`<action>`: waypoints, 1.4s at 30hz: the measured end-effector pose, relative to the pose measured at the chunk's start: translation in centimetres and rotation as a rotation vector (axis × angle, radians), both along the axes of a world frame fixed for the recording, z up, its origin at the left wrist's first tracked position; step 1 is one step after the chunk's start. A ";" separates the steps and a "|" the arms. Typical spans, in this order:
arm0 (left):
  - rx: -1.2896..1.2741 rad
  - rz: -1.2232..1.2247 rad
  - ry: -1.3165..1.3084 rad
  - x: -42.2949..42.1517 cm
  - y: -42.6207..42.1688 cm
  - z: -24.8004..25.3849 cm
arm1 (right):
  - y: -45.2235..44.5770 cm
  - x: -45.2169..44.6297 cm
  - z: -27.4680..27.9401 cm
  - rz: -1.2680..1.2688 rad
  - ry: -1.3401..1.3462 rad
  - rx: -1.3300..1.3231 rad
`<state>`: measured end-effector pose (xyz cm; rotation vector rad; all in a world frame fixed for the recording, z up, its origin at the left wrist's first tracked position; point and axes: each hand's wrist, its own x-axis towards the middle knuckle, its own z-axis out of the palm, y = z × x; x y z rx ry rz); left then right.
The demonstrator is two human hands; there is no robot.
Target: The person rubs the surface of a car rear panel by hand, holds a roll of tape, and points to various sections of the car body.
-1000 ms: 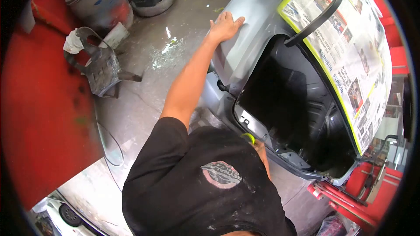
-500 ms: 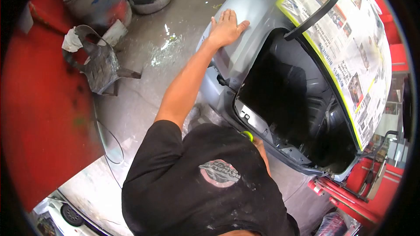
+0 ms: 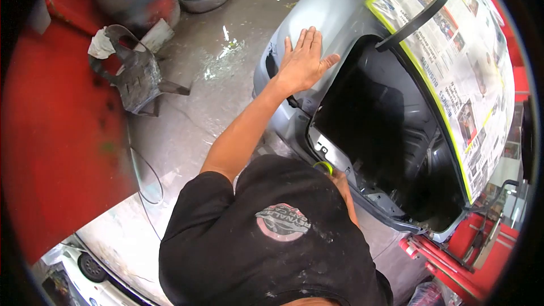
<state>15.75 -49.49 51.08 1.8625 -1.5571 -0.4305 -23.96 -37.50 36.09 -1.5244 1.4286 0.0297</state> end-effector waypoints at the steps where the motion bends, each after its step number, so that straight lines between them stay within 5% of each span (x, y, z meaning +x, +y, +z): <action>1: 0.004 -0.003 0.020 0.1 0.0 0.1 | -0.1 -0.1 -0.4 -0.001 -0.007 0.003; 15: -0.002 0.064 0.210 8.7 -10.8 -5.4 | 1.5 -1.8 -2.3 -0.094 -0.100 -0.011; 19: 0.029 0.002 0.313 10.5 -11.8 -6.5 | 2.2 -5.0 -6.5 -0.058 -0.059 -0.013; 28: -0.087 -0.008 0.323 8.6 -5.8 -4.9 | 2.1 -3.6 -4.7 0.010 -0.010 -0.041; 34: -0.378 0.136 0.240 3.4 -0.4 -6.6 | 1.7 -2.8 -3.6 0.050 0.005 -0.045; 42: -0.397 0.112 0.270 -0.7 5.1 -5.1 | 1.0 -1.3 -2.2 0.053 -0.012 -0.066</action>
